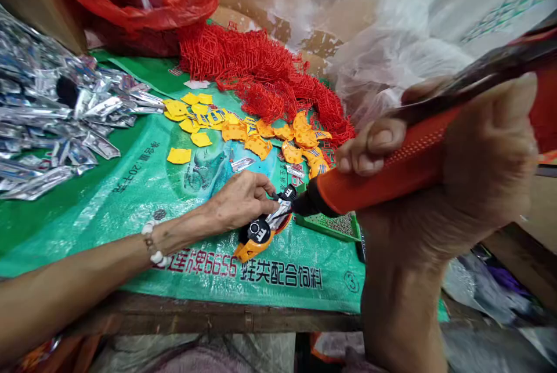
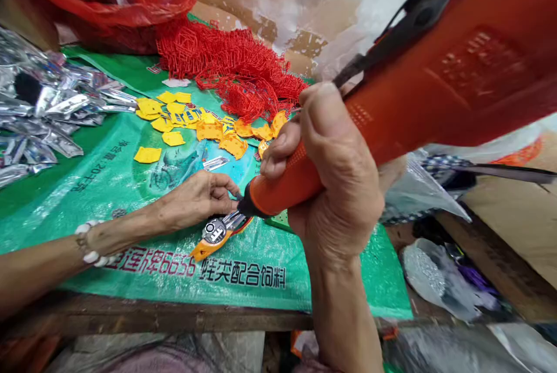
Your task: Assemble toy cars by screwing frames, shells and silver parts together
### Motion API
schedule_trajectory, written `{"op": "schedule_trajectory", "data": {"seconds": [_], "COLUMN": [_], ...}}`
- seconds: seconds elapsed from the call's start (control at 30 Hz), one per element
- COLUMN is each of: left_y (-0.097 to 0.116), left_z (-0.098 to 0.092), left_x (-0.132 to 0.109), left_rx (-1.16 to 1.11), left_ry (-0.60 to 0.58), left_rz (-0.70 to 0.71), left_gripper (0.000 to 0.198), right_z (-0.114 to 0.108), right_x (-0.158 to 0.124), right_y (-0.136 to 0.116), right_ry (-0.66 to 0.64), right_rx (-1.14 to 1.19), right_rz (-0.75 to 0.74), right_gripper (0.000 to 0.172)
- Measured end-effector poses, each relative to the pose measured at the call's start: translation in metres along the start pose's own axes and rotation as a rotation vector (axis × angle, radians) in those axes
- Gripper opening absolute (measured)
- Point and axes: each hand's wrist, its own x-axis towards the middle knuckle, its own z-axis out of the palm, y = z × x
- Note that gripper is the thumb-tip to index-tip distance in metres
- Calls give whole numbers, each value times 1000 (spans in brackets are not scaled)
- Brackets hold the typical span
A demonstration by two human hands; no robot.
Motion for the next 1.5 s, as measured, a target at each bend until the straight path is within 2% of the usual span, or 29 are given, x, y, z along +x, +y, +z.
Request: {"op": "schedule_trajectory", "data": {"seconds": [0.13, 0.33, 0.6, 0.67, 0.77, 0.83, 1.0, 1.1, 1.23, 1.33, 1.4, 1.5], "left_y": [-1, -4, -3, -2, -1, 0, -1, -7, -13, -12, -8, -4], "left_z": [1, 1, 2, 3, 3, 3, 4, 5, 1, -7, -14, -22], "left_x": [0, -1, 1, 0, 0, -1, 0, 2, 1, -2, -5, -8], "left_rx": [-14, 1, -5, -31, -73, -91, -43, -26, -64, -90, -101, -162], "left_ry": [-6, 7, 36, 38, 32, 24, 49, 60, 28, 50, 86, 124], "left_rz": [1, 18, 8, -3, -8, -6, 26, 53, 95, 65, 62, 92], "left_gripper": [15, 17, 18, 19, 20, 18, 11, 15, 27, 32, 35, 37], "right_z": [2, 8, 2, 6, 18, 26, 30, 25, 10, -6, -18, -39], "right_x": [0, 2, 2, 3, 7, 8, 7, 6, 14, 28, 37, 50], "right_y": [0, -4, 1, 0, -5, -8, -9, -8, -10, -8, -4, 4], "right_ry": [27, 24, -19, -62, -20, 12, -30, 21, 135, 239, 299, 311], "right_rx": [-32, -62, -37, -61, -109, -111, -168, -179, -206, -236, -226, -266], "right_rz": [-47, -38, -35, -55, -82, -60, 8, -18, -193, -298, -297, -222], "right_gripper": [25, 21, 24, 28, 35, 35, 30, 22, 21, 17, 17, 29]}}
